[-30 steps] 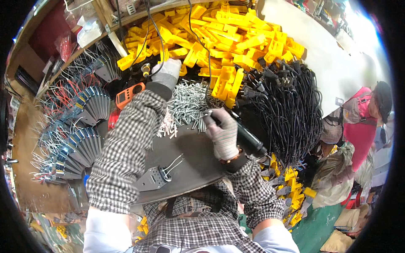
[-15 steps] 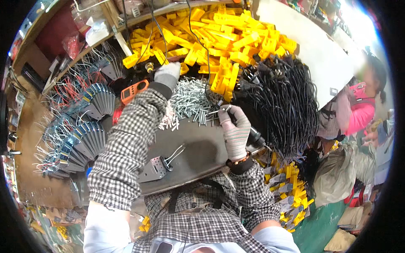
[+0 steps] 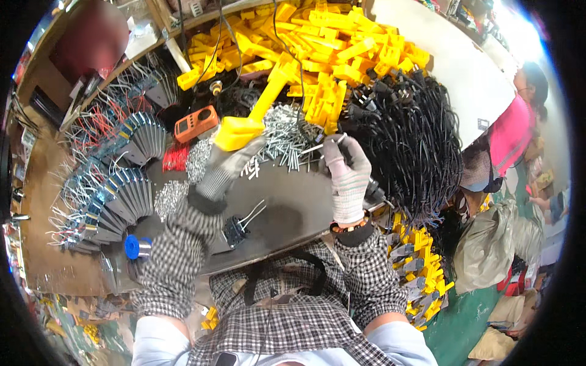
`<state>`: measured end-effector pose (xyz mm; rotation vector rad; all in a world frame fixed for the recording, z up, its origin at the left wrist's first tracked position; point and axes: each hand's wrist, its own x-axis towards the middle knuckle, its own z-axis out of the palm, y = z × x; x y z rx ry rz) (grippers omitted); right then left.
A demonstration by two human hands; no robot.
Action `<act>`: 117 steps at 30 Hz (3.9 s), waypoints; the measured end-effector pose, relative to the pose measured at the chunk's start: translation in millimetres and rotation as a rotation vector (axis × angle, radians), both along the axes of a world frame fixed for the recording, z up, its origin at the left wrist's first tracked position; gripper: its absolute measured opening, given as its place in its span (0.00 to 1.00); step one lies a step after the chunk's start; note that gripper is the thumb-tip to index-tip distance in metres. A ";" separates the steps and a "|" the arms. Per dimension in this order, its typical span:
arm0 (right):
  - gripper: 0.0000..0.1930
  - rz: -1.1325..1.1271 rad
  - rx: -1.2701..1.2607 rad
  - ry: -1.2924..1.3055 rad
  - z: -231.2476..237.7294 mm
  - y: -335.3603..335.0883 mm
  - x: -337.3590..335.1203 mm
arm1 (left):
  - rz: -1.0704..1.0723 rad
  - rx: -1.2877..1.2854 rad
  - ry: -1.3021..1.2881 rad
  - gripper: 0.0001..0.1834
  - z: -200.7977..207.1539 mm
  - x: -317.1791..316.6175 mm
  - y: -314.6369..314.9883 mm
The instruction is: Assembling electronic components by soldering wires and screwing them into a yellow plastic housing.
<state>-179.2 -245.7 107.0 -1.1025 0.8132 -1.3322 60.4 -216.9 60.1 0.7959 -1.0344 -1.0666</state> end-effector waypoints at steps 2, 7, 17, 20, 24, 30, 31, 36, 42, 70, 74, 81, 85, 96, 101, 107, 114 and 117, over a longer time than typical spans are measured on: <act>0.10 0.092 0.012 -0.040 11.9 4.5 4.0 | 0.200 0.273 0.216 0.15 28.6 -45.2 59.6; 0.09 0.437 -0.063 0.163 34.6 26.2 31.7 | 0.261 0.351 0.366 0.16 12.7 -69.1 129.6; 0.11 0.690 -0.570 0.596 59.2 17.4 49.0 | 0.189 0.281 0.466 0.21 -0.1 -63.3 156.9; 0.12 0.717 -0.738 0.663 65.0 20.5 54.3 | 0.227 0.168 0.546 0.22 -1.6 -70.5 154.1; 0.12 0.773 -0.477 0.670 62.0 15.2 66.1 | 0.301 0.280 0.320 0.21 -6.3 -65.2 158.3; 0.09 0.436 -1.062 0.625 44.8 16.6 80.2 | 0.546 0.082 0.384 0.22 -8.5 -71.2 153.9; 0.08 0.438 -0.796 0.639 46.4 25.8 72.3 | 0.552 0.080 0.384 0.22 -16.1 -66.8 151.3; 0.09 0.618 -0.042 0.102 32.5 72.6 80.6 | 0.763 0.106 -0.063 0.29 -20.6 -60.3 137.0; 0.08 0.647 -0.043 0.248 33.0 75.4 83.2 | 0.975 0.003 -0.522 0.25 -7.6 -53.0 129.9; 0.24 0.599 -1.290 1.446 -35.0 43.8 36.2 | 0.524 0.323 -1.288 0.45 -40.9 -43.3 176.8; 0.27 0.768 -1.239 1.381 -42.9 37.8 38.1 | 0.570 0.250 -1.250 0.43 -42.0 -41.5 182.5; 0.25 0.951 -1.106 1.174 -37.3 19.5 38.1 | 0.552 0.305 -1.280 0.43 -37.8 -42.1 186.3; 0.22 1.011 -1.035 1.149 -36.2 19.8 42.1 | 0.516 0.304 -1.257 0.44 -35.9 -39.7 187.7; 0.19 1.026 -1.016 1.149 -21.2 23.2 44.5 | 0.457 0.215 -1.016 0.52 -41.0 -34.0 184.4; 0.16 1.016 -1.165 1.267 -11.3 29.2 50.6 | 0.471 0.161 -1.019 0.60 -44.9 -35.9 178.7; 0.10 0.859 -1.436 1.436 -9.3 43.4 48.2 | 0.377 0.144 -1.326 0.50 -25.7 -44.2 155.4; 0.32 -0.059 -0.731 1.937 -30.1 -46.3 -28.9 | 0.349 0.240 -1.336 0.39 -19.0 -22.6 172.7; 0.32 0.147 -0.533 1.622 -62.8 -71.3 -56.2 | 0.328 0.251 -1.310 0.39 -18.1 -23.7 169.3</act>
